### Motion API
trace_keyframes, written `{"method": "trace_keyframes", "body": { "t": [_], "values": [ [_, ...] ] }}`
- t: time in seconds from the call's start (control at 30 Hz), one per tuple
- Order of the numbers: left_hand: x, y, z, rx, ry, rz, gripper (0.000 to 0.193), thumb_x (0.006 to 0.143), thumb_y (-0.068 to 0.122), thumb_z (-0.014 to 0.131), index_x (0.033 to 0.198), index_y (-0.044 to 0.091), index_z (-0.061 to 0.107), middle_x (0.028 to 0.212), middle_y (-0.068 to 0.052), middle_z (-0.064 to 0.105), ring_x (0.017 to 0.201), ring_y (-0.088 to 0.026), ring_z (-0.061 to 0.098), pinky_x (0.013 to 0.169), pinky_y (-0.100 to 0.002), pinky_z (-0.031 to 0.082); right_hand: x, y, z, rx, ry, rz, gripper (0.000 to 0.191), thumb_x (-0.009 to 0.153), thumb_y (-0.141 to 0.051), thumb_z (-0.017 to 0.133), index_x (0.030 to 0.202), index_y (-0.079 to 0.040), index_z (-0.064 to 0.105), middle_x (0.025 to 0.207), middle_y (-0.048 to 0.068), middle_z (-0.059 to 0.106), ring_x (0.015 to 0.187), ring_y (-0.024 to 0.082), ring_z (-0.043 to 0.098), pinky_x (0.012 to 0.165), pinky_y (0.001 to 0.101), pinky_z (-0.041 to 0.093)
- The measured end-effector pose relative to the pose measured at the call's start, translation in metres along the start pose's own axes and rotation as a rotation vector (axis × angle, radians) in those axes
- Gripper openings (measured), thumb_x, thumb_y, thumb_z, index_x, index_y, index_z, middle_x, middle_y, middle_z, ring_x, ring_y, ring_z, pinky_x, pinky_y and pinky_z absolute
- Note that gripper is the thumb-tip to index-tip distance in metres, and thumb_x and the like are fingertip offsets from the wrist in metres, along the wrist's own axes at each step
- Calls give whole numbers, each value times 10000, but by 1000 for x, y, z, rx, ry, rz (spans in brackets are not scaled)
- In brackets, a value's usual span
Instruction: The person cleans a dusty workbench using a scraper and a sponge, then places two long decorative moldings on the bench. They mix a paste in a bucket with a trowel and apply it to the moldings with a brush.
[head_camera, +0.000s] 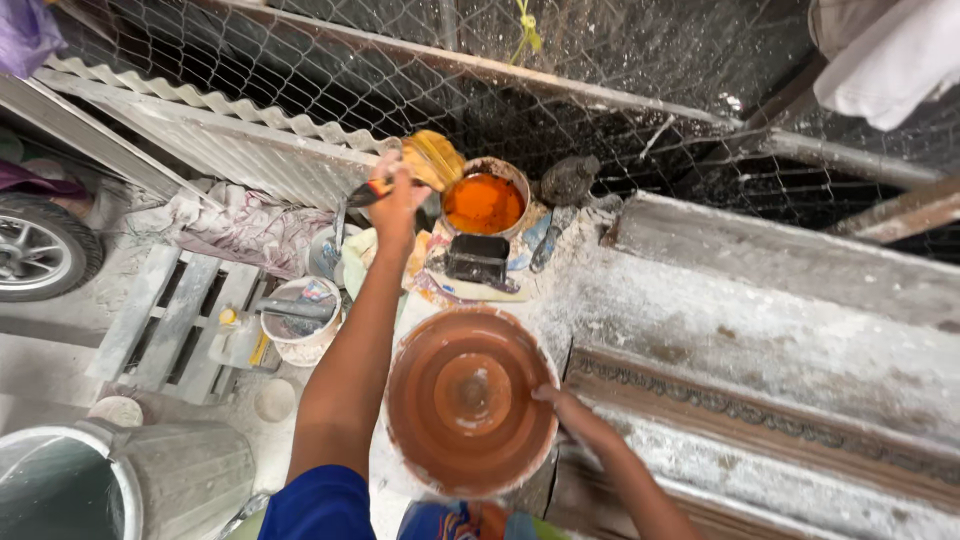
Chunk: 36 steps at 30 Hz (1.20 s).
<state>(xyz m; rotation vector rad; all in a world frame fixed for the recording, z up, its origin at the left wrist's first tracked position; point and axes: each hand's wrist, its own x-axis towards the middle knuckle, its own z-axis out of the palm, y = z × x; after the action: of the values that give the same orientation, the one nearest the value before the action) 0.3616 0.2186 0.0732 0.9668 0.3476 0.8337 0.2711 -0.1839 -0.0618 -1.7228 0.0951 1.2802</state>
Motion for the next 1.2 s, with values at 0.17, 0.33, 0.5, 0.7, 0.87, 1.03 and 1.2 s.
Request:
{"method": "trace_keyframes", "body": {
  "t": [0.17,0.33,0.5,0.7,0.87,1.03,1.2],
  "values": [
    [-42,60,-43,-454,45,-191,461,1004,272,576,1415,77,502,1308,-102,627,1103,-249,667,939,-393,585,-7,16,8,126,-93,-11,258,882,-276,576,919,-35,661,846,80,661,776,233,621,778,439,531],
    [-119,121,-93,-558,-181,-251,496,1074,313,516,1489,47,465,1458,-116,574,1335,-255,560,1162,-421,468,-27,-1,57,-28,82,-148,420,936,-235,586,1252,26,493,929,116,539,828,256,507,768,459,440],
    [-211,165,-112,300,-371,-225,550,989,151,563,1520,59,447,1538,-79,522,1380,-227,540,1168,-384,439,-70,-41,122,-92,139,-642,933,844,-25,422,1665,-172,5,1596,195,359,1425,333,411,1141,428,375],
    [-238,116,-132,1193,-646,-361,408,938,216,671,1330,110,637,1242,-110,706,1091,-246,704,931,-343,535,-80,-40,160,-162,231,-820,937,846,30,423,1656,-158,-10,1696,203,144,1563,357,188,1258,416,179],
    [-231,20,-155,1208,-423,49,349,911,194,662,1239,77,654,1155,-131,704,1019,-269,694,873,-372,532,-70,-12,178,-377,340,-959,901,838,40,452,1649,-59,71,1723,201,147,1609,354,112,1288,428,100],
    [-252,-2,-161,1202,-538,220,295,884,173,654,1148,43,671,1068,-153,702,947,-293,683,816,-401,529,-73,3,192,-451,382,-965,935,804,62,484,1639,-42,78,1703,229,145,1603,376,129,1285,422,139],
    [-228,22,-201,1301,-577,79,249,857,152,646,1056,9,688,980,-174,700,874,-316,673,758,-430,526,-75,12,206,-431,391,-929,926,843,68,490,1648,-42,45,1714,225,137,1610,377,125,1287,422,152]
  ]
}}
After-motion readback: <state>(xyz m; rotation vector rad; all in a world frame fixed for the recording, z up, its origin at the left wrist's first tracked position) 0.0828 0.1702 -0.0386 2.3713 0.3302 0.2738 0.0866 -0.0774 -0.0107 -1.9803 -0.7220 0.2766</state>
